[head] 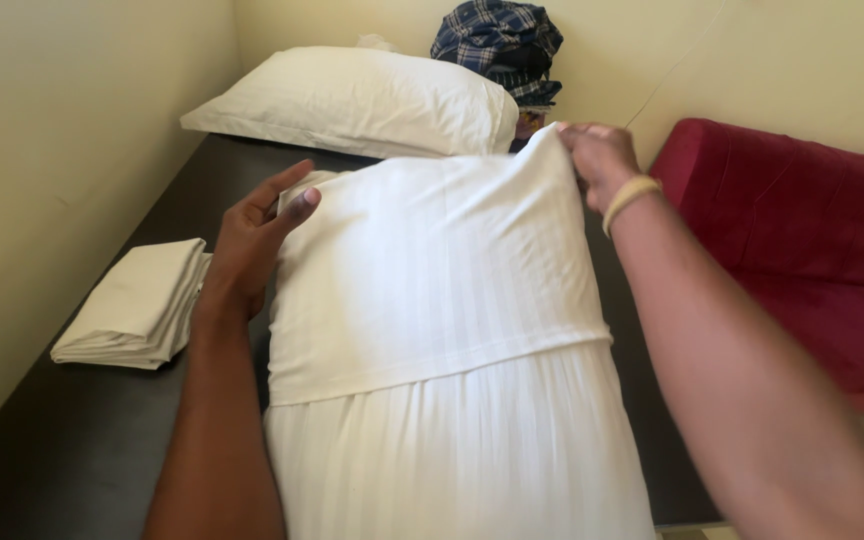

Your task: The person inserts a pillow into a white pillowcase on a dark table. They align the corners, pull the case over the pillow, and smooth the fabric to fit it properly.

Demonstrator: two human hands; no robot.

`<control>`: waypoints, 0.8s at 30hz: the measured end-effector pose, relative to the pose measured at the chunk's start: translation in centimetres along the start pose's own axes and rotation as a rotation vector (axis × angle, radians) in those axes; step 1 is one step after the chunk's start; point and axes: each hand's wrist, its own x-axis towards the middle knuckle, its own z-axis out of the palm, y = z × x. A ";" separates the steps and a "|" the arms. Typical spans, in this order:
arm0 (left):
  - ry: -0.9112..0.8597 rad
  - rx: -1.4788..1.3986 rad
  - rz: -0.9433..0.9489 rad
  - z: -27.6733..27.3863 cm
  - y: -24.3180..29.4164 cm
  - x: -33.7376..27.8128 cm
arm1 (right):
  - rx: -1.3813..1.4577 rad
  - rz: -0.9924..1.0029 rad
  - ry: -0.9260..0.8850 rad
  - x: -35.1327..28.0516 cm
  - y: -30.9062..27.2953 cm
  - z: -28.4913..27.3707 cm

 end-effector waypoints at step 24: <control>0.182 -0.065 -0.452 -2.5 -0.9 0.3 | 0.080 0.125 0.038 -2.8 5.2 -3.8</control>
